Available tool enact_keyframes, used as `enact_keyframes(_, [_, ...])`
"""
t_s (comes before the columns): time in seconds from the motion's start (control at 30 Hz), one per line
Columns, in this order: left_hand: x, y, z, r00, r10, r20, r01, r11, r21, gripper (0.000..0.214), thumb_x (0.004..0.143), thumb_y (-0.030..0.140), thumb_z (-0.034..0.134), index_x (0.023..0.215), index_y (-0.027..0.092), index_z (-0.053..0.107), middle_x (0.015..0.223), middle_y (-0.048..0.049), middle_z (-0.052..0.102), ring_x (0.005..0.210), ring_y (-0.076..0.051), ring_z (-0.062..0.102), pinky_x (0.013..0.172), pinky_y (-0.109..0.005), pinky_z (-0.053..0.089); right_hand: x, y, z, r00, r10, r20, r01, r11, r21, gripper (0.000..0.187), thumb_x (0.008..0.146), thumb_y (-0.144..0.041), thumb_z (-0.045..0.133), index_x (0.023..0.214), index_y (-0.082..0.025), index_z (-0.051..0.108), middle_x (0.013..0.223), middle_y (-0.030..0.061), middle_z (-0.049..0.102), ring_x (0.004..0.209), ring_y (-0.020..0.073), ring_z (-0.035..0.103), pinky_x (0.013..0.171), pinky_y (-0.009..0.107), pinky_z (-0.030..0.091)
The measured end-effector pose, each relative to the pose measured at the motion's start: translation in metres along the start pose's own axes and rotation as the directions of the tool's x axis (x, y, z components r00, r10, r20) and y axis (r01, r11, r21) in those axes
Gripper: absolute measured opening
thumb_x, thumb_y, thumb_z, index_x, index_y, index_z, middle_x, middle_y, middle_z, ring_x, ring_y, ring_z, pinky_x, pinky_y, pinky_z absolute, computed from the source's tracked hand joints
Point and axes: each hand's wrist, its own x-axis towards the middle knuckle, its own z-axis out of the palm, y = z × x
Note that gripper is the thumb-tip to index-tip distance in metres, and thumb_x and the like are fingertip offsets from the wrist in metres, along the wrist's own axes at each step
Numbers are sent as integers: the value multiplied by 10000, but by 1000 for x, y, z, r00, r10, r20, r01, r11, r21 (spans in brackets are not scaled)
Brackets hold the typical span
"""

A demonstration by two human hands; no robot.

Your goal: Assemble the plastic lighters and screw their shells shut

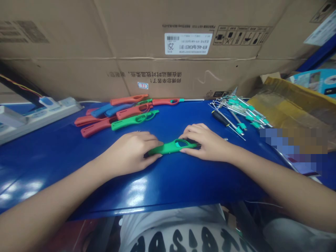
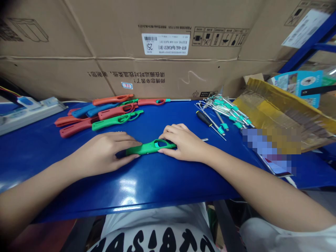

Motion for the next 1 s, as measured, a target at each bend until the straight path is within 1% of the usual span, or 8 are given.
enact_keyframes(0.2, [1, 0, 3, 999, -20, 37, 19, 1000, 24, 231, 964, 314, 605, 1136, 200, 709, 1044, -64, 728, 929, -234, 684, 821, -356, 543, 0, 0, 1, 999, 19, 34, -18, 999, -30, 298, 945, -436, 642, 1144, -213, 649, 1070, 70, 679, 1023, 243, 602, 894, 381, 375])
enact_keyframes(0.37, [2, 6, 6, 999, -26, 46, 21, 994, 103, 211, 940, 254, 597, 1103, 178, 709, 979, -70, 721, 895, -243, 679, 794, -359, 548, 0, -2, 0, 998, -33, 52, 41, 985, -166, 306, 941, -389, 634, 1162, -180, 658, 1074, 90, 682, 977, 250, 619, 894, 392, 384])
enact_keyframes(0.5, [1, 6, 11, 999, -38, -8, 39, 986, 161, 260, 946, 228, 570, 1160, 148, 693, 1011, -91, 728, 931, -259, 688, 805, -375, 564, 1, 1, 0, 992, -123, 31, 127, 957, -259, 282, 970, -361, 594, 1136, -151, 684, 1043, 94, 700, 931, 241, 637, 852, 379, 387])
enact_keyframes(0.63, [0, 3, 15, 997, -45, -61, 53, 989, 139, 299, 1013, 297, 521, 1213, 139, 678, 1056, -94, 731, 963, -259, 697, 829, -394, 575, 0, 3, 0, 980, -199, -12, 187, 939, -288, 288, 1036, -349, 494, 1067, -153, 704, 963, 68, 720, 869, 202, 643, 820, 354, 379])
enact_keyframes(0.73, [0, 3, 17, 995, -37, -97, 46, 995, 90, 303, 1028, 315, 499, 1179, 134, 690, 1020, -88, 733, 931, -257, 696, 806, -398, 576, -2, 3, -1, 977, -209, -29, 190, 932, -309, 304, 1045, -347, 477, 1021, -154, 710, 899, 48, 716, 784, 175, 626, 763, 329, 372])
enact_keyframes(0.83, [0, 6, 18, 990, -16, -137, 25, 998, 66, 294, 1027, 284, 496, 1155, 114, 699, 986, -96, 733, 904, -260, 693, 778, -396, 573, -4, 1, -2, 975, -218, -41, 192, 920, -341, 315, 1043, -362, 479, 992, -162, 718, 860, 31, 703, 722, 162, 600, 720, 320, 365])
enact_keyframes(0.9, [0, 7, 18, 986, -3, -166, 12, 999, 53, 288, 1022, 269, 503, 1146, 104, 704, 968, -100, 735, 892, -260, 693, 769, -395, 571, -5, 0, -3, 975, -218, -47, 188, 918, -348, 314, 1041, -370, 482, 995, -169, 720, 863, 24, 703, 714, 159, 595, 713, 318, 368])
enact_keyframes(1.0, [2, 5, 17, 974, -9, -228, 0, 999, -39, 259, 1006, 278, 555, 1141, 128, 718, 957, -81, 746, 872, -229, 694, 780, -363, 570, -5, 0, -7, 979, -190, -69, 156, 928, -339, 301, 1039, -363, 482, 1015, -177, 717, 908, 26, 716, 720, 159, 599, 703, 317, 375])
